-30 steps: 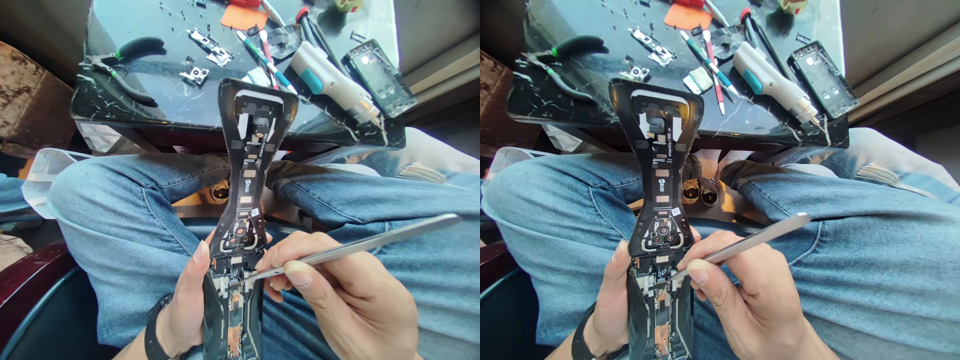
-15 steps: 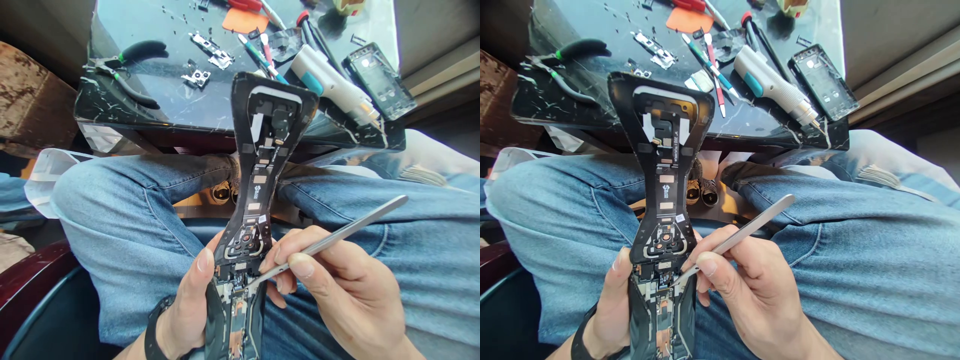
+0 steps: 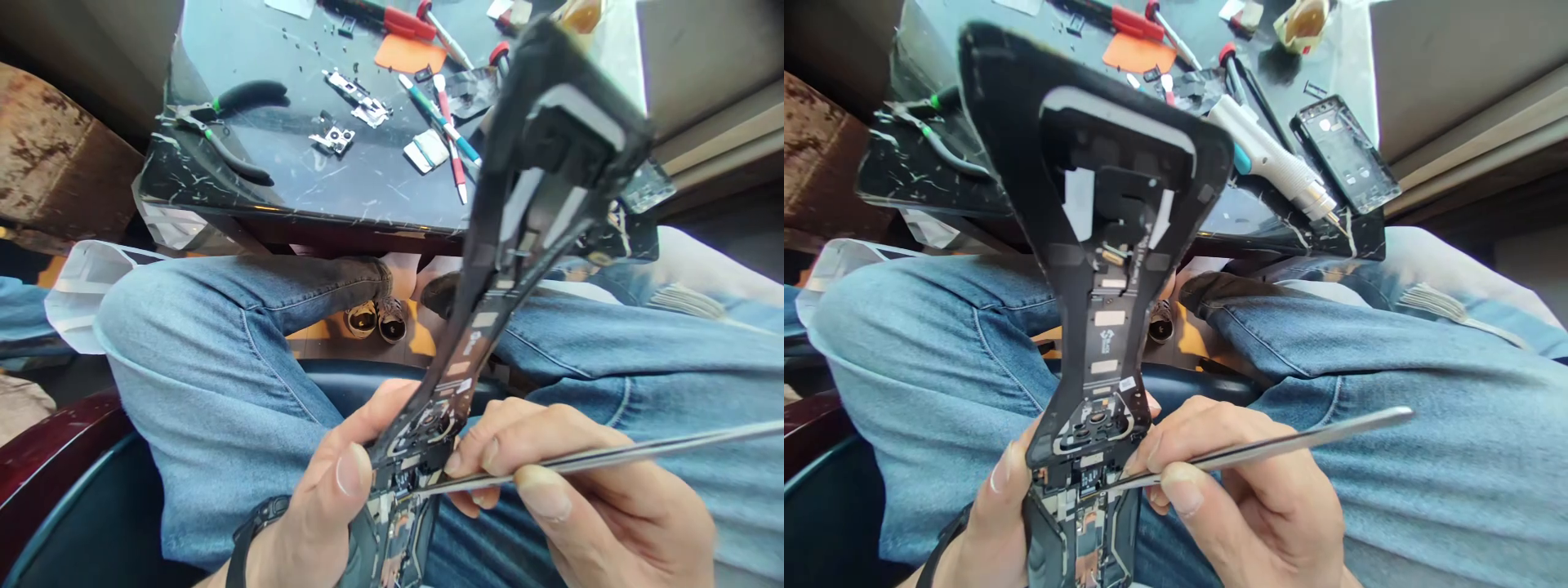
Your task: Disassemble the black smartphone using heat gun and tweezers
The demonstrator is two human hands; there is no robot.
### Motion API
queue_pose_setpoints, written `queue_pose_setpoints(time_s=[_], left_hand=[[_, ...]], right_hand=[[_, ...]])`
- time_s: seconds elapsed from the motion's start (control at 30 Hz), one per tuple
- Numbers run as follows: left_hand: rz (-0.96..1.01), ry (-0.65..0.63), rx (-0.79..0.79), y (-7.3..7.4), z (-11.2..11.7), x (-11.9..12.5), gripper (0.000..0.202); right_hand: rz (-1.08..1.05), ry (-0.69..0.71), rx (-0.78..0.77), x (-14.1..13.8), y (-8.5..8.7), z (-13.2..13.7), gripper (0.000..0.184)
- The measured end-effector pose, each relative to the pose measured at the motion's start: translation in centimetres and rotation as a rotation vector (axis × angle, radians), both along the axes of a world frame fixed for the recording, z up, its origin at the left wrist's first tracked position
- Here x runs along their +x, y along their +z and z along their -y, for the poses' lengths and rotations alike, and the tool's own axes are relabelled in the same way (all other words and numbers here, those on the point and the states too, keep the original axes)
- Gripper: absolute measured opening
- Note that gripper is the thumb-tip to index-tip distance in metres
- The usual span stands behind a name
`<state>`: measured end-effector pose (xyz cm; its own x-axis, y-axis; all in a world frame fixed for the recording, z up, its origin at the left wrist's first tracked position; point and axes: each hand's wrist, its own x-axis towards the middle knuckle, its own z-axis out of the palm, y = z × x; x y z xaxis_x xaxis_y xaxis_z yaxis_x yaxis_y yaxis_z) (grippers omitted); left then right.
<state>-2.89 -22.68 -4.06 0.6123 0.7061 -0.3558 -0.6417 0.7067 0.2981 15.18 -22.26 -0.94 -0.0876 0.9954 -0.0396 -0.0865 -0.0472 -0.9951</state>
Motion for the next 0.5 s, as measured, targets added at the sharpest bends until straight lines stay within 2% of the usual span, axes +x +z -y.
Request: queue_pose_setpoints(time_s=[0.1,0.33,0.5], left_hand=[[-0.026,-0.021,0.059,0.3,-0.2,0.0,0.060],[-0.047,0.054,0.028,0.0,0.8,0.0,0.047],[-0.011,0.070,0.034,0.0,0.5,0.2,0.043]], right_hand=[[0.034,-0.022,0.023,0.1,0.3,0.1,0.015],[0.126,-0.086,-0.033,0.0,0.4,1.6,0.016],[0.132,-0.041,0.047,0.5,-0.2,1.6,0.015]])
